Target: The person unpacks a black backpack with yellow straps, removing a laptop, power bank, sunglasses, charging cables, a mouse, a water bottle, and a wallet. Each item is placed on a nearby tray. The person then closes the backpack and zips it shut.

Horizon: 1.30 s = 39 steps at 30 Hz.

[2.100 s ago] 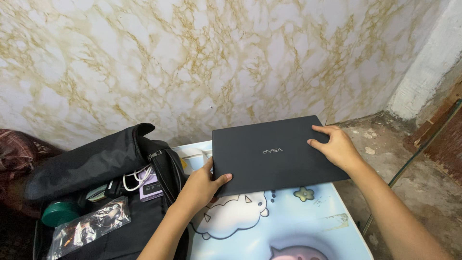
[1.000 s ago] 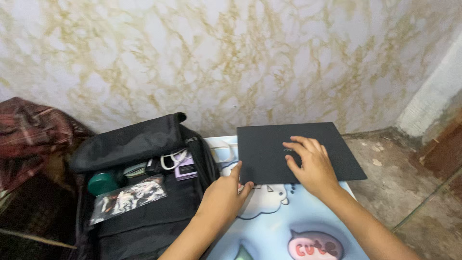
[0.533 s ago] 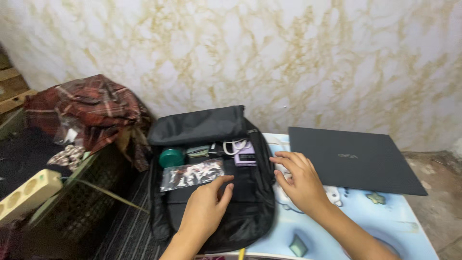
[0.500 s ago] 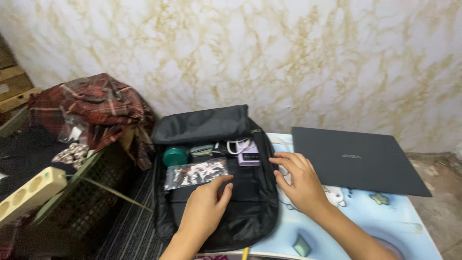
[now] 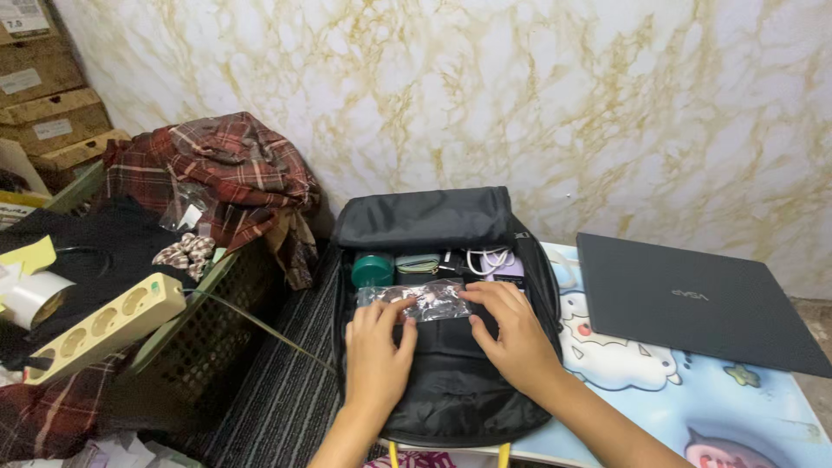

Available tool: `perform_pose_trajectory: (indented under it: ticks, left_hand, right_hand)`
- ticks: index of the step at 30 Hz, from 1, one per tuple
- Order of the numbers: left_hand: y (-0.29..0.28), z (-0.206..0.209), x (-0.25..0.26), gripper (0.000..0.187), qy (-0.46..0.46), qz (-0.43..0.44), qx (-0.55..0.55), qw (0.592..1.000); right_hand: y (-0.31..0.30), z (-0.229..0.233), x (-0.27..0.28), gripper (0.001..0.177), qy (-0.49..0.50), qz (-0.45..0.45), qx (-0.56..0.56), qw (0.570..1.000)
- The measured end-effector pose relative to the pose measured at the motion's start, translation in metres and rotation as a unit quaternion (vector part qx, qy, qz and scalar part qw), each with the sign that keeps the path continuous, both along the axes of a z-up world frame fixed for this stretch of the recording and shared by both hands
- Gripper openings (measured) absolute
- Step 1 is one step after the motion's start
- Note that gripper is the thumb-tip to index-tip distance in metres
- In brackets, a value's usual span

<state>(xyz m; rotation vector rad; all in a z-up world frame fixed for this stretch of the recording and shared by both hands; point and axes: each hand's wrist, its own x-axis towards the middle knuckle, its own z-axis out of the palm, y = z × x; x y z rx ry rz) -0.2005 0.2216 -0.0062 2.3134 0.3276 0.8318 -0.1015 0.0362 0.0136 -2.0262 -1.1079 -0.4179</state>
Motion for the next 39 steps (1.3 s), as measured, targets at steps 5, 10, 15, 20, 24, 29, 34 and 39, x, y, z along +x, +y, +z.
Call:
perform_pose_trajectory:
  ticks: [5,10,15,20,24,29,34,39]
  left_hand:
    - [0.0,-0.013,0.005,0.033,-0.047,0.003,0.002,0.999]
    - [-0.003,-0.02,0.005,0.034,-0.034,-0.003,0.005,0.999]
    - [-0.003,-0.021,0.005,0.033,-0.035,0.0,0.011,0.999]
    - [-0.003,-0.022,0.003,0.035,-0.047,-0.002,0.014,0.999]
    - [-0.003,-0.021,0.002,0.04,-0.073,-0.018,0.074,0.994]
    - [-0.004,-0.018,0.005,0.042,-0.08,-0.116,0.13,0.982]
    - [-0.014,-0.017,0.023,0.044,-0.074,-0.207,0.148,0.964]
    - [-0.047,-0.02,0.063,0.044,-0.077,-0.217,0.08,0.97]
  right_hand:
    - [0.017,-0.011,-0.006,0.038,-0.02,-0.021,0.005,1.0]
    - [0.018,-0.024,-0.006,0.042,-0.033,-0.066,0.018,0.997]
    - [0.019,-0.032,-0.003,0.043,-0.044,-0.089,0.016,0.995]
    - [0.019,-0.035,-0.002,0.041,-0.053,-0.079,0.001,0.995]
    - [0.019,-0.034,-0.005,0.039,-0.069,-0.148,-0.012,0.987]
    - [0.017,-0.036,-0.006,0.041,-0.074,-0.214,0.003,0.974]
    - [0.015,-0.043,0.0,0.043,-0.059,-0.233,0.027,0.97]
    - [0.009,-0.054,0.012,0.042,-0.041,-0.257,0.046,0.964]
